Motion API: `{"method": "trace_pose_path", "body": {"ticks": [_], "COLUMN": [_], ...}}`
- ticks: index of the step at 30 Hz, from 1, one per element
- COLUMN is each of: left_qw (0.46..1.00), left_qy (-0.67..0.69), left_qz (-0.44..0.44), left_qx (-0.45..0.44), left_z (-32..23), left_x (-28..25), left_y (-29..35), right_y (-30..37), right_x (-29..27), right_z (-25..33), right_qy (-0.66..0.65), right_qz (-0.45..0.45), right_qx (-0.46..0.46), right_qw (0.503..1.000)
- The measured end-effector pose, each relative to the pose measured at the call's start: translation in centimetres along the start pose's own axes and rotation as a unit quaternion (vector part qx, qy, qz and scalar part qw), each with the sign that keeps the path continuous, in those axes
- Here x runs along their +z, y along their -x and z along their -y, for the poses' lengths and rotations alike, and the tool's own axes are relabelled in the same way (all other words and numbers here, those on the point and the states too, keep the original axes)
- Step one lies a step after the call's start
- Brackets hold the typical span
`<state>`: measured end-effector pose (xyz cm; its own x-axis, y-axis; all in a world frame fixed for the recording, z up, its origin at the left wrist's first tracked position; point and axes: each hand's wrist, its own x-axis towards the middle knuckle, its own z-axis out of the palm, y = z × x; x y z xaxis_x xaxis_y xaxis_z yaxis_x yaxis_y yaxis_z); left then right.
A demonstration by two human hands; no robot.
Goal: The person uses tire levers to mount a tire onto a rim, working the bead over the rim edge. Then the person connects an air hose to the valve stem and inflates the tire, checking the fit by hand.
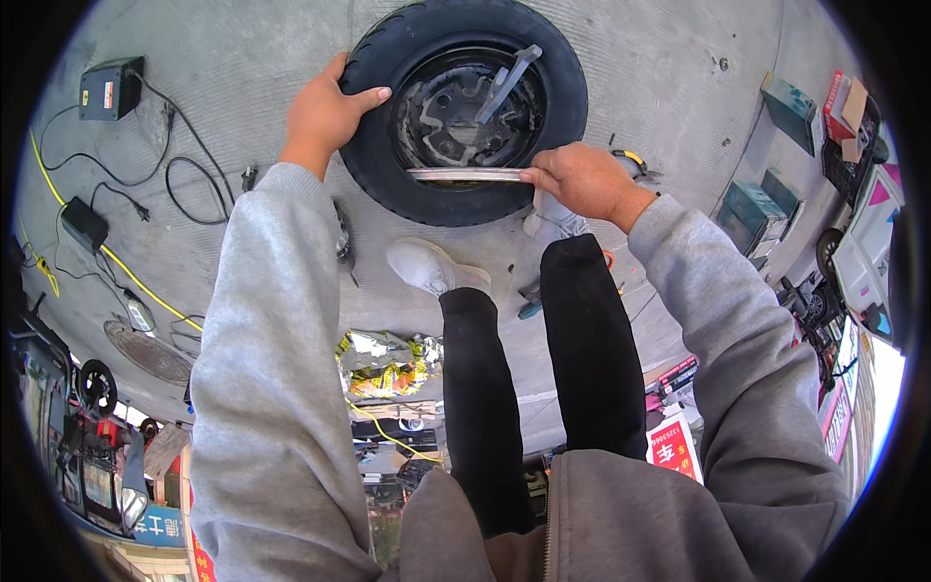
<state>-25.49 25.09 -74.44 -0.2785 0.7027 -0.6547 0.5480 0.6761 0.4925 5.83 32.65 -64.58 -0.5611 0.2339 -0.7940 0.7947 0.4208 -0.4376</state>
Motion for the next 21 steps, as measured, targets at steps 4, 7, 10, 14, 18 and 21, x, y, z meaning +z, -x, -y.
{"method": "trace_pose_path", "body": {"ticks": [4,7,10,14,18,21], "left_qw": [0.998,0.997,0.995,0.992,0.993,0.996], "left_qy": [0.054,0.074,0.099,0.118,0.092,0.060], "left_qz": [0.018,0.017,0.034,0.055,0.066,0.056], "left_qx": [0.000,0.012,0.004,0.003,-0.014,-0.019], "left_z": [1.1,1.8,2.1,1.8,1.4,1.0], "left_x": [0.5,0.8,0.7,0.3,-0.1,-0.2], "left_y": [-0.3,-0.7,-0.9,-1.0,-0.8,-0.6], "right_y": [1.0,1.6,2.1,3.8,5.0,4.7], "right_x": [1.5,2.7,3.7,5.0,3.9,2.8], "right_z": [0.8,0.9,1.3,3.9,6.8,11.1], "right_qy": [0.025,0.032,-0.002,-0.196,-0.482,-0.718], "right_qz": [-0.035,-0.072,-0.066,-0.074,0.135,0.168], "right_qx": [0.059,0.057,0.095,0.109,0.180,0.249], "right_qw": [0.997,0.995,0.993,0.972,0.847,0.628]}}
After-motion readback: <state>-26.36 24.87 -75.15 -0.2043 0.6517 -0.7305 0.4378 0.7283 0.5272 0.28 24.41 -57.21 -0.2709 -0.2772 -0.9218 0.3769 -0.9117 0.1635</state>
